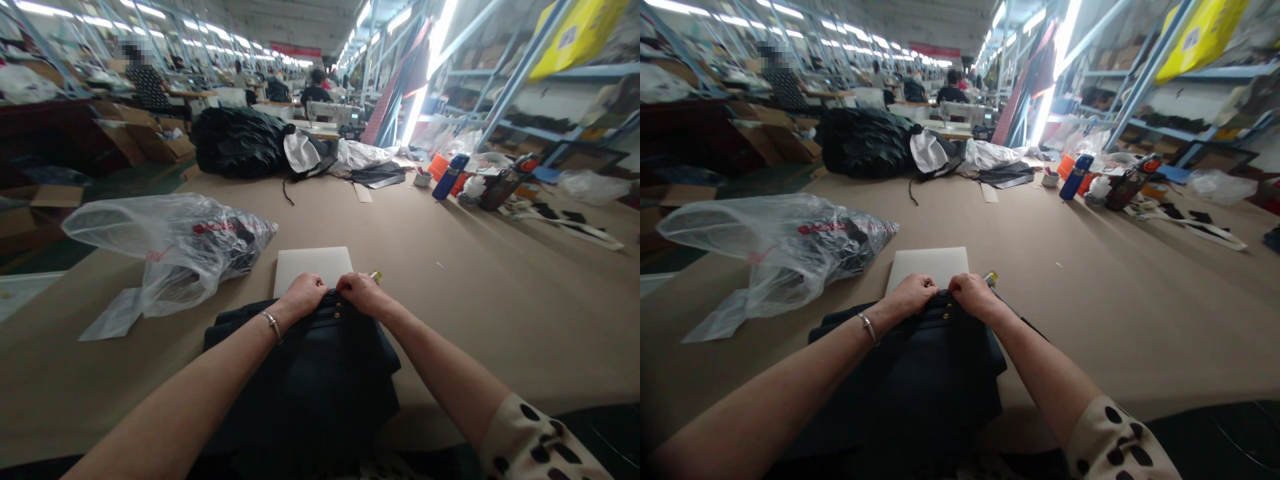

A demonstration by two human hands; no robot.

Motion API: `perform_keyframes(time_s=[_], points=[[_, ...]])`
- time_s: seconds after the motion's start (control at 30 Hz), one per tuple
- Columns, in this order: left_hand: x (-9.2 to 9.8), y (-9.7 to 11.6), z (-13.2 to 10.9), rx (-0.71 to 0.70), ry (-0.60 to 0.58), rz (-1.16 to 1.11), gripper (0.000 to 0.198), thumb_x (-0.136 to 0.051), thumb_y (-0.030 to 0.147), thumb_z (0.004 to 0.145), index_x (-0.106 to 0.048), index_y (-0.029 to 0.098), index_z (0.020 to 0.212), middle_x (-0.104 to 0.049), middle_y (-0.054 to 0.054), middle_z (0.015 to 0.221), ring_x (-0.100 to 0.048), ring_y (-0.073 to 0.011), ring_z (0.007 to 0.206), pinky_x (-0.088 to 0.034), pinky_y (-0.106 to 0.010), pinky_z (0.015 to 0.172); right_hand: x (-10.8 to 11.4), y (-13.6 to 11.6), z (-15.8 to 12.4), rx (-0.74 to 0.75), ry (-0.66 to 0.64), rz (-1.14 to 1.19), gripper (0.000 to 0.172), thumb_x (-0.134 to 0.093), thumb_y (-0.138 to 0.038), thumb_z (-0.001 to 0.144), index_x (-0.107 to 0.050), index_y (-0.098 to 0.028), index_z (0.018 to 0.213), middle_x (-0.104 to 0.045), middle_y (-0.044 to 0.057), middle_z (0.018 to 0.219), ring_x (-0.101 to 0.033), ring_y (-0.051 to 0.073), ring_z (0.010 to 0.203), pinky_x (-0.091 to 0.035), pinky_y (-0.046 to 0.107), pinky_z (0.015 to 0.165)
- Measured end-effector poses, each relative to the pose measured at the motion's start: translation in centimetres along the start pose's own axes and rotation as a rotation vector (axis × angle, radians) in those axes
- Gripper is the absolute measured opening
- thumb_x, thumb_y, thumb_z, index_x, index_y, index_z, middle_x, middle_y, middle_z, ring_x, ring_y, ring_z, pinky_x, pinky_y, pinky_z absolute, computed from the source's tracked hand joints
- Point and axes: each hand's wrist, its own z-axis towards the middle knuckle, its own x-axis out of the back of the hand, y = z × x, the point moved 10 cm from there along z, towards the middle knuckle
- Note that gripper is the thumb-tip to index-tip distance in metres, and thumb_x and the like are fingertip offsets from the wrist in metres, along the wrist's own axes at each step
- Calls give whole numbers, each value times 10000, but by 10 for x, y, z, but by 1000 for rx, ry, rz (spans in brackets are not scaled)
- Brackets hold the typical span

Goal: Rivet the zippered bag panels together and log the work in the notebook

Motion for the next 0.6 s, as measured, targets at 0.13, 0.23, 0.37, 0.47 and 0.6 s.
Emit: perform_keyframes(time_s=[0.13,0.23,0.37,0.47,0.6], points=[[2,1,3,-6,1,86,245,-578,362,900,-615,121,877,-632,-33,874,-611,-146,786,-528,-327,728,-1,3,2,-25,-10,-40,200,-570,-132,755,-728,-197,859,-706,15,783,-615,148,761,-410,229,689],[3,4,6,-17,12,154,238,-577,357,902,-623,125,873,-644,-36,889,-620,-158,833,-524,-356,786,-3,5,4,-50,-28,-59,195,-574,-143,750,-729,-204,852,-710,19,779,-620,156,761,-405,230,672],[7,2,9,-25,40,213,226,-578,348,902,-627,128,884,-648,-42,910,-621,-167,871,-517,-372,822,-5,5,7,-67,-58,-63,195,-581,-134,724,-730,-208,825,-713,25,771,-621,165,754,-404,236,658],[14,-4,9,-20,61,222,218,-587,341,898,-627,128,892,-647,-43,914,-623,-169,872,-518,-374,822,-5,6,7,-74,-63,-41,194,-583,-127,715,-728,-211,814,-714,26,778,-619,169,764,-410,240,672],[31,-8,1,-43,111,178,207,-585,329,899,-633,128,892,-654,-47,922,-625,-175,890,-511,-388,846,1,5,8,-79,-49,46,174,-600,-95,679,-719,-203,745,-696,24,721,-605,174,730,-412,253,675]])
